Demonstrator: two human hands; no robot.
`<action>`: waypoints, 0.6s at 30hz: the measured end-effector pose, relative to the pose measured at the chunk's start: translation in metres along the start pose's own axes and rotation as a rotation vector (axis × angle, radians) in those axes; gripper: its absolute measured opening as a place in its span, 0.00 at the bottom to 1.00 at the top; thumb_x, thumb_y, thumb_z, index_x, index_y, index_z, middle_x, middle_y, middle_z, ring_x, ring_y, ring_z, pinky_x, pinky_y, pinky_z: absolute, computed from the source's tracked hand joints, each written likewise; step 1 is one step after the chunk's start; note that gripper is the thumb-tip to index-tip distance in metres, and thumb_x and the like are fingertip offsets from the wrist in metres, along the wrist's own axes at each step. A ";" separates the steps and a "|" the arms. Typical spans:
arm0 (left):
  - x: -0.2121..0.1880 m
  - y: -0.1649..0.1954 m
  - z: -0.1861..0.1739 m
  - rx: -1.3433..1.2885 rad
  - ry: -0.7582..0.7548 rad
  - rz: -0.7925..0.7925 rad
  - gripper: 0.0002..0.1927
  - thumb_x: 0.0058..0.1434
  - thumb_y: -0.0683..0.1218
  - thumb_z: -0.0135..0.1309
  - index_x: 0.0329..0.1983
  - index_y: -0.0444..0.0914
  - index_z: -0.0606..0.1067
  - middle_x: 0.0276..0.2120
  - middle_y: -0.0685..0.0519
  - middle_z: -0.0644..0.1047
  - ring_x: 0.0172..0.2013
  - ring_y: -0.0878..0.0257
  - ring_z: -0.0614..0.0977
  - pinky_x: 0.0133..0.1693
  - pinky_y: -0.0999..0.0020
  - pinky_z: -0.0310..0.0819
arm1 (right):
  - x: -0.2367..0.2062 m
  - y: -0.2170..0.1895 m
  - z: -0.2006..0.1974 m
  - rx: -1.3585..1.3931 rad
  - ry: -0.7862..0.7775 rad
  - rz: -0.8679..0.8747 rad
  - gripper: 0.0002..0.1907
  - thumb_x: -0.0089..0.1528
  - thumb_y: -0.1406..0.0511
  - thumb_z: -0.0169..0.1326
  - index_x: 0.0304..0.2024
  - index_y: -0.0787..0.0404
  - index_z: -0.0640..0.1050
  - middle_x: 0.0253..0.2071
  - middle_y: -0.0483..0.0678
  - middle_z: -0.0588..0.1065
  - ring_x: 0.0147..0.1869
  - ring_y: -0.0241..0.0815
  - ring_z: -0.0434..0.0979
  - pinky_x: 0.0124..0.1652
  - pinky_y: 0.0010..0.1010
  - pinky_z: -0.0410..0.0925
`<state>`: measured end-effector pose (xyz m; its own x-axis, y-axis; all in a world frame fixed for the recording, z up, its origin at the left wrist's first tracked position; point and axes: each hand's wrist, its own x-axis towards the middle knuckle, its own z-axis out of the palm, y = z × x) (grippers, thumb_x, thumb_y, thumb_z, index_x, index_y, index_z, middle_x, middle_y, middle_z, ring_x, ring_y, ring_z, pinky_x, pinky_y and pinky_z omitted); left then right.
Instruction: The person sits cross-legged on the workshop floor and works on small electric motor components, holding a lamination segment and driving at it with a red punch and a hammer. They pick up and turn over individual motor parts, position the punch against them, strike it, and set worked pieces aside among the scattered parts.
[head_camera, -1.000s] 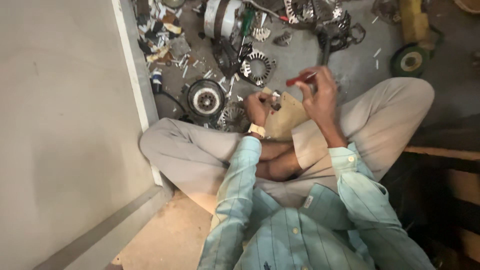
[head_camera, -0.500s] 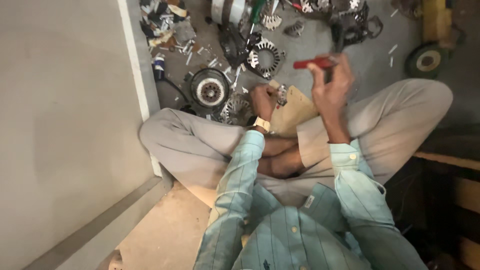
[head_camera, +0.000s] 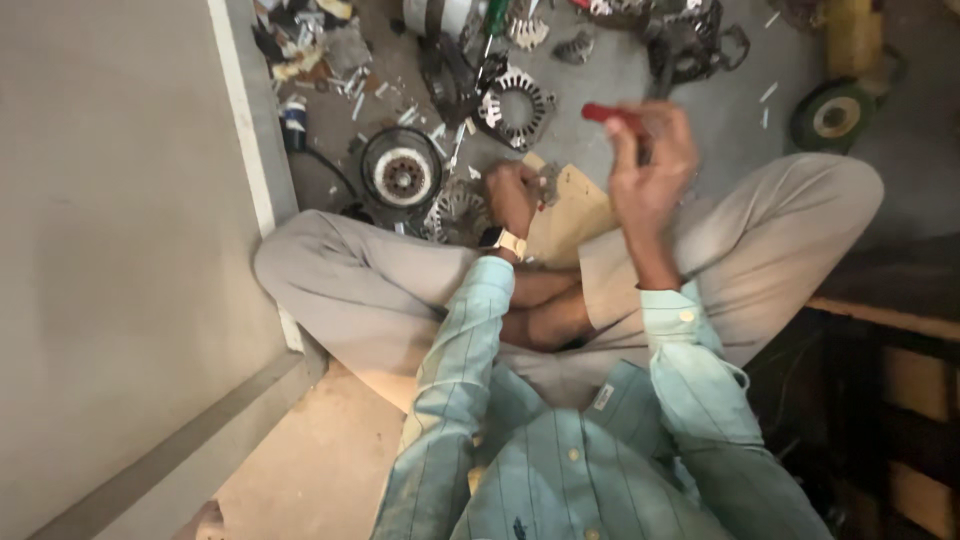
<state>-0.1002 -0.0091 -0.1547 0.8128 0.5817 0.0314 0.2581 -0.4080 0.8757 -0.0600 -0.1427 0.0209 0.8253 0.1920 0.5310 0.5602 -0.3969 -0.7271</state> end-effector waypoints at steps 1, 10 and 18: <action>0.003 -0.001 0.001 -0.016 -0.020 -0.011 0.06 0.49 0.40 0.68 0.24 0.37 0.80 0.26 0.44 0.81 0.30 0.45 0.82 0.37 0.54 0.75 | 0.001 0.000 -0.006 -0.010 0.008 -0.008 0.05 0.70 0.73 0.60 0.47 0.68 0.79 0.46 0.54 0.75 0.46 0.46 0.80 0.45 0.33 0.74; 0.003 0.001 0.006 0.075 0.049 0.068 0.05 0.43 0.37 0.66 0.24 0.36 0.81 0.26 0.41 0.81 0.30 0.45 0.83 0.34 0.53 0.75 | -0.025 0.027 0.042 -0.211 -0.168 0.091 0.10 0.63 0.65 0.66 0.41 0.66 0.82 0.35 0.58 0.77 0.36 0.60 0.78 0.37 0.44 0.70; 0.010 -0.009 0.009 -0.070 -0.026 0.007 0.05 0.50 0.38 0.64 0.23 0.33 0.79 0.23 0.44 0.78 0.26 0.47 0.83 0.33 0.54 0.75 | -0.009 0.015 0.012 -0.128 -0.007 -0.028 0.06 0.71 0.69 0.60 0.46 0.68 0.80 0.42 0.59 0.79 0.43 0.57 0.80 0.45 0.43 0.71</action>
<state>-0.0893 -0.0057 -0.1670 0.8277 0.5605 0.0260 0.2162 -0.3614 0.9070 -0.0583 -0.1399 0.0002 0.8100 0.2110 0.5471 0.5700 -0.5026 -0.6500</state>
